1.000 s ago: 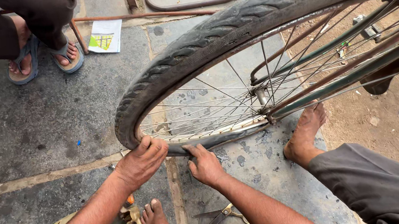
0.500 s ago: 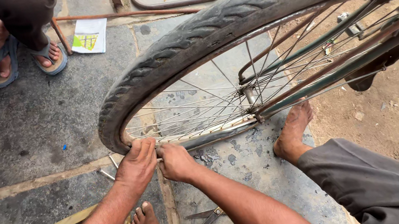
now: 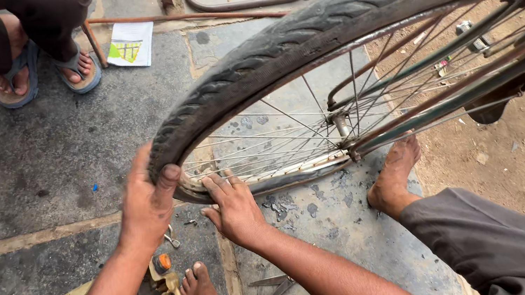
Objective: The person uses a metal tire lever to pry the tire bead off the bicycle rim. They work around the circumference of the wheel, lifting the tire away from the rim to remove it.
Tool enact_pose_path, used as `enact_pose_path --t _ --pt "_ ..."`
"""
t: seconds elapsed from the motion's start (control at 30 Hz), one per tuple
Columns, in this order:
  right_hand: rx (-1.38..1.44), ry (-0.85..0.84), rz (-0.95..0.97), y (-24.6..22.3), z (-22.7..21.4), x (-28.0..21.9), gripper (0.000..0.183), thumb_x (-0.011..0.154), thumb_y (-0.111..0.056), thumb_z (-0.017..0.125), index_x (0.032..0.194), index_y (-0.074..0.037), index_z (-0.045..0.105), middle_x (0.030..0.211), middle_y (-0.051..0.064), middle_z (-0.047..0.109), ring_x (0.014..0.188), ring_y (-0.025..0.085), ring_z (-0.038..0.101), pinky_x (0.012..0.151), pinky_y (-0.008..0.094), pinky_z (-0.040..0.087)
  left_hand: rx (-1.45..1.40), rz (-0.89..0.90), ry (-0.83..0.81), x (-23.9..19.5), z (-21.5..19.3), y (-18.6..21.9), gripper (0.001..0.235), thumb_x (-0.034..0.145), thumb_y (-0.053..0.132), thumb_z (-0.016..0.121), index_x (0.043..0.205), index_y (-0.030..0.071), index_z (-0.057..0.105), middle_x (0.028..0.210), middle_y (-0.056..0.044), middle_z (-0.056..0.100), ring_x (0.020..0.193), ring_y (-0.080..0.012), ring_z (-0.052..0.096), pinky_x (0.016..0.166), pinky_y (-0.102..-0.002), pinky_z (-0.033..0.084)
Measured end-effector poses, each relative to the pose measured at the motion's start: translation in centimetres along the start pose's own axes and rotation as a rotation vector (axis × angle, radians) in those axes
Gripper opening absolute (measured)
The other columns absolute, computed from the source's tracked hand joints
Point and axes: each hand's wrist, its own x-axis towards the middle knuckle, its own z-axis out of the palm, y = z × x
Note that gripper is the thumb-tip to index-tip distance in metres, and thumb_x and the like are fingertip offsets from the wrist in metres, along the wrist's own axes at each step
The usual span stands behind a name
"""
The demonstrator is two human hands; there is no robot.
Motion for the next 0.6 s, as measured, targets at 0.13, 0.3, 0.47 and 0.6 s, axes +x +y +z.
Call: enact_pose_path --t 0.13,0.3,0.47,0.6 --pt "0.36 -0.417 0.183 3.0 2.4 2.4 0.035 0.095 -0.027 0.073 0.118 -0.001 0.062 0.117 0.023 0.067 0.107 0.045 0.065 0.091 0.052 0.053 -0.314 -0.197 -0.231 2.9 -0.4 -3.6 0.081 0.073 0.067 0.079 0.119 0.002 0.068 0.102 -0.001 0.07 0.095 -0.0095 0.062 0.085 -0.029 0.052" --pt "0.23 -0.246 0.118 3.0 5.0 1.1 0.029 0.093 -0.024 0.074 0.105 -0.001 0.062 0.093 0.021 0.067 0.086 0.044 0.065 0.075 0.056 0.049 -0.475 -0.336 -0.402 4.4 -0.9 -5.3 0.077 0.065 0.061 0.089 0.108 -0.001 0.072 0.091 0.0 0.07 0.082 -0.0108 0.064 0.072 -0.029 0.054" --pt "0.194 -0.028 0.118 -1.1 5.0 0.4 0.013 0.089 -0.009 0.068 0.1 -0.004 0.061 0.091 0.019 0.066 0.082 0.042 0.064 0.07 0.055 0.047 -0.184 -0.344 -0.365 4.7 -1.4 1.3 0.09 0.058 0.077 0.077 0.116 0.008 0.074 0.09 0.001 0.072 0.085 -0.0075 0.067 0.072 -0.027 0.058" --pt "0.364 -0.2 0.219 -3.9 -1.7 5.1 0.006 0.098 -0.009 0.071 0.101 -0.007 0.066 0.092 0.017 0.067 0.092 0.039 0.066 0.082 0.05 0.052 0.012 0.11 -0.261 5.1 -1.9 9.9 0.11 0.068 0.075 0.074 0.157 0.018 0.045 0.124 -0.008 0.063 0.122 -0.023 0.06 0.109 -0.044 0.051"
